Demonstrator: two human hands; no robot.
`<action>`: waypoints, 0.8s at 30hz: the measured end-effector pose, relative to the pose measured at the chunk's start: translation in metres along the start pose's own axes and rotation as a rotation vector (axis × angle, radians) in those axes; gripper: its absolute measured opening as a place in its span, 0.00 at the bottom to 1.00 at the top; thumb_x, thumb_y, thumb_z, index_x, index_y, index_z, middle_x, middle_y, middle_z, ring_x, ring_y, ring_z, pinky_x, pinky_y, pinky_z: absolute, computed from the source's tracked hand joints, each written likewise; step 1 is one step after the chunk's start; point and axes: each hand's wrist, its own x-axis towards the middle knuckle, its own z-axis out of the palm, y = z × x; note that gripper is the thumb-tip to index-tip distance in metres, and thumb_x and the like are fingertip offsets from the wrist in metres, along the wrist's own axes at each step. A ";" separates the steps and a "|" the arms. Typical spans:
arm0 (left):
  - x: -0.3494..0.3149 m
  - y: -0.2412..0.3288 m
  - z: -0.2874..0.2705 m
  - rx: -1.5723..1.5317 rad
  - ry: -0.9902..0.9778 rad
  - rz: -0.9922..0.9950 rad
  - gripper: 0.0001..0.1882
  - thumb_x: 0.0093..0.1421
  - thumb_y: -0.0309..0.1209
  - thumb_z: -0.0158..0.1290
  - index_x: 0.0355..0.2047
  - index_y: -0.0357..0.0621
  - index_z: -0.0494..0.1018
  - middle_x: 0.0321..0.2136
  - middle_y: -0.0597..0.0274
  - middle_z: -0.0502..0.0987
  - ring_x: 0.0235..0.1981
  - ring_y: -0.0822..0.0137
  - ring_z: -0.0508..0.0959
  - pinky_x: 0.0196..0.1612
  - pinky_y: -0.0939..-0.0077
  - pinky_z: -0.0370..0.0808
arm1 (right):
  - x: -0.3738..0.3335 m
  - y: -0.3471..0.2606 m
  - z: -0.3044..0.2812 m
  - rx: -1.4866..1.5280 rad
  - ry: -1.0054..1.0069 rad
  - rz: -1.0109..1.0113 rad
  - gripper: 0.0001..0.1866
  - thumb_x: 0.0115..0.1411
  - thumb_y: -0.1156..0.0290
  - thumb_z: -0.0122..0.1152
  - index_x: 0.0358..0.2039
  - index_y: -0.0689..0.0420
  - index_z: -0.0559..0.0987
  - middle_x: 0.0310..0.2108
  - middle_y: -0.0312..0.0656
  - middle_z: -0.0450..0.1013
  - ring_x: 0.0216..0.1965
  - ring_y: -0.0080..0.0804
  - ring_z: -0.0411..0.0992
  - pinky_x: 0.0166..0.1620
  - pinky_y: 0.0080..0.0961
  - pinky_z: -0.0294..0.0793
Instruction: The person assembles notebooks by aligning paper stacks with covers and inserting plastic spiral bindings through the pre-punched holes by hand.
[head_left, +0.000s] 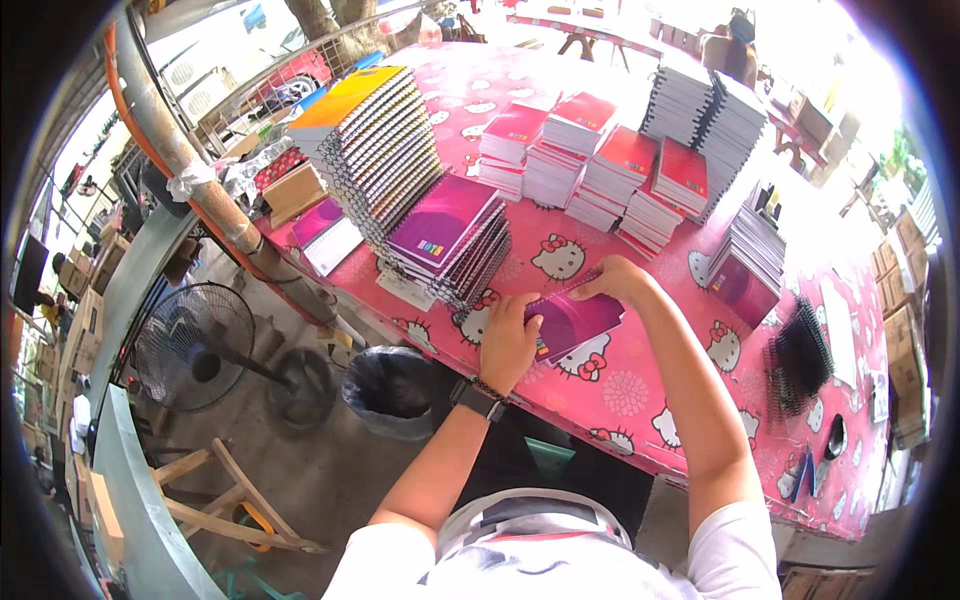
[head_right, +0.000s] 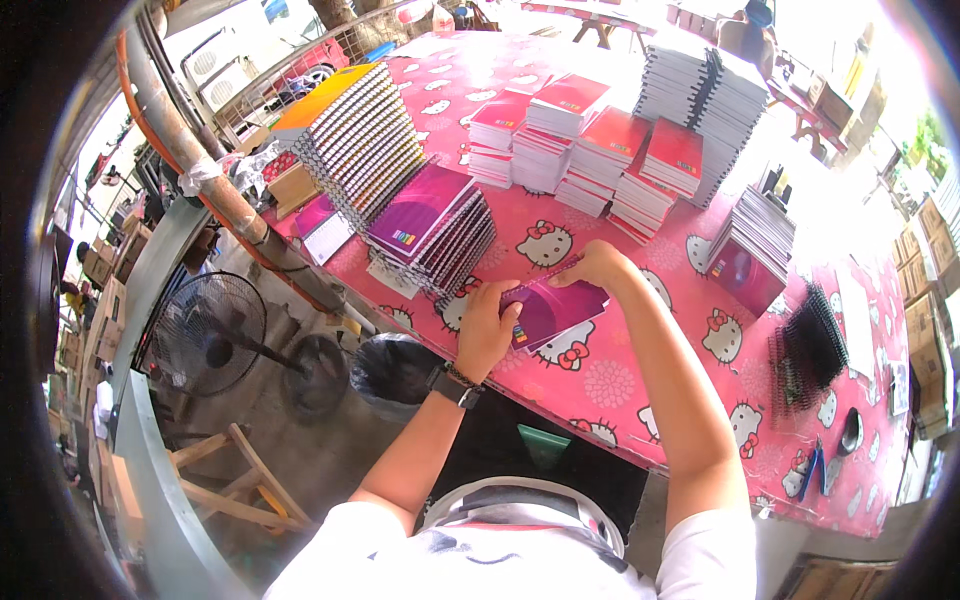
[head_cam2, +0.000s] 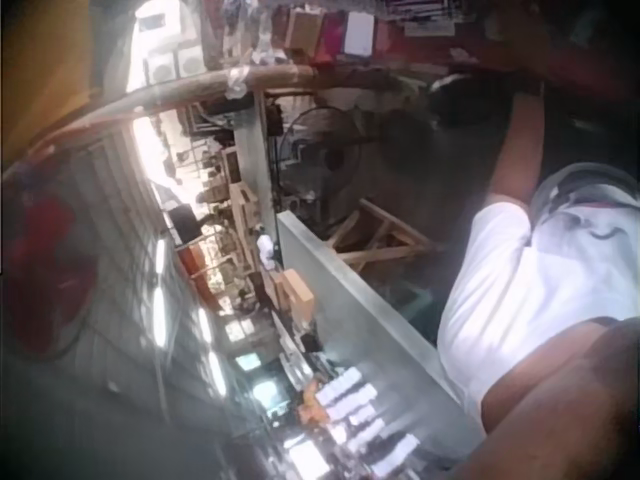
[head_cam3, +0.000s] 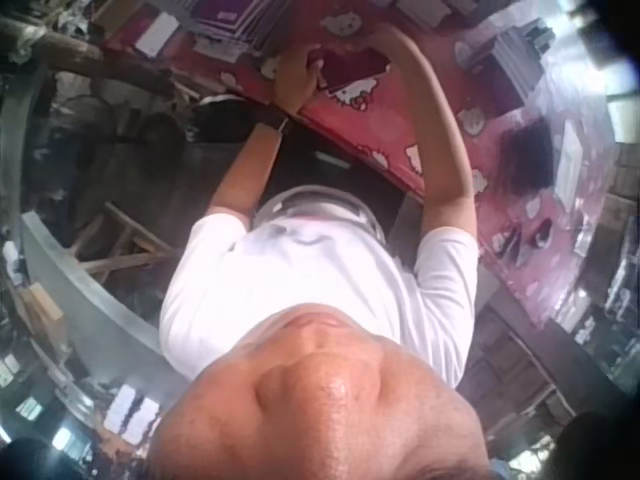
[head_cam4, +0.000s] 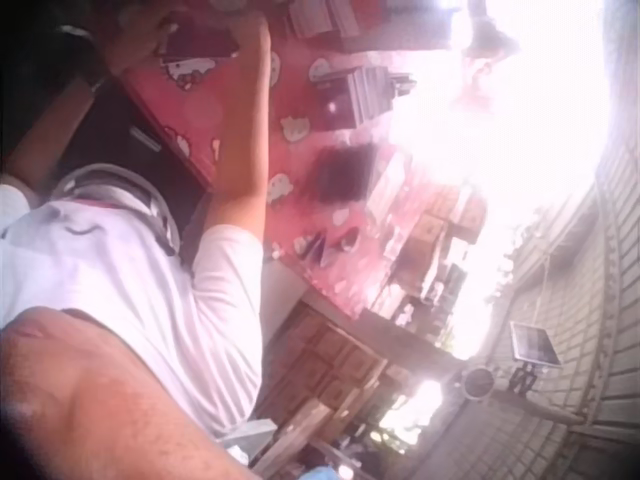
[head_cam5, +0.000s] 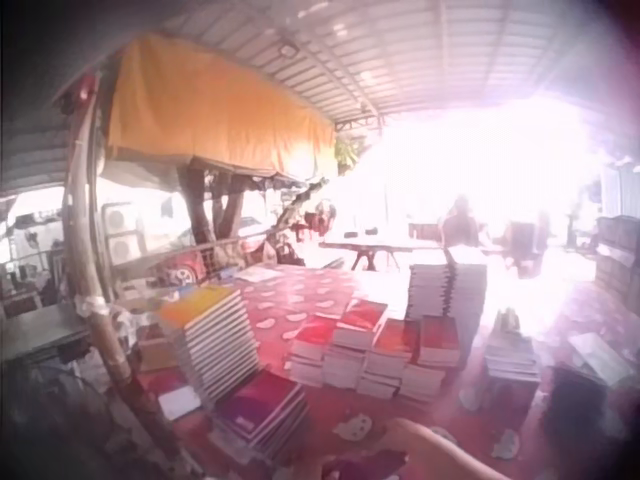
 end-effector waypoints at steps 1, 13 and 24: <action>0.000 0.000 0.000 -0.010 -0.007 -0.012 0.16 0.52 0.27 0.52 0.43 0.42 0.68 0.38 0.53 0.71 0.42 0.51 0.68 0.47 0.61 0.64 | -0.001 0.003 0.001 0.011 0.047 -0.040 0.28 0.33 0.57 0.75 0.31 0.65 0.79 0.26 0.45 0.76 0.28 0.34 0.74 0.34 0.29 0.71; 0.004 0.012 -0.022 -0.562 -0.211 0.093 0.28 0.49 0.17 0.56 0.50 0.42 0.60 0.39 0.60 0.70 0.35 0.71 0.73 0.36 0.79 0.71 | -0.095 0.032 0.038 0.664 0.310 -0.558 0.17 0.47 0.85 0.63 0.34 0.58 0.68 0.30 0.33 0.69 0.36 0.19 0.68 0.38 0.19 0.69; -0.021 0.027 -0.005 -0.823 -0.274 -0.316 0.17 0.56 0.22 0.54 0.45 0.44 0.63 0.33 0.67 0.70 0.29 0.80 0.70 0.28 0.87 0.68 | -0.100 0.040 0.065 0.832 0.198 -0.502 0.15 0.56 0.81 0.57 0.42 0.58 0.64 0.35 0.35 0.67 0.39 0.21 0.66 0.43 0.21 0.67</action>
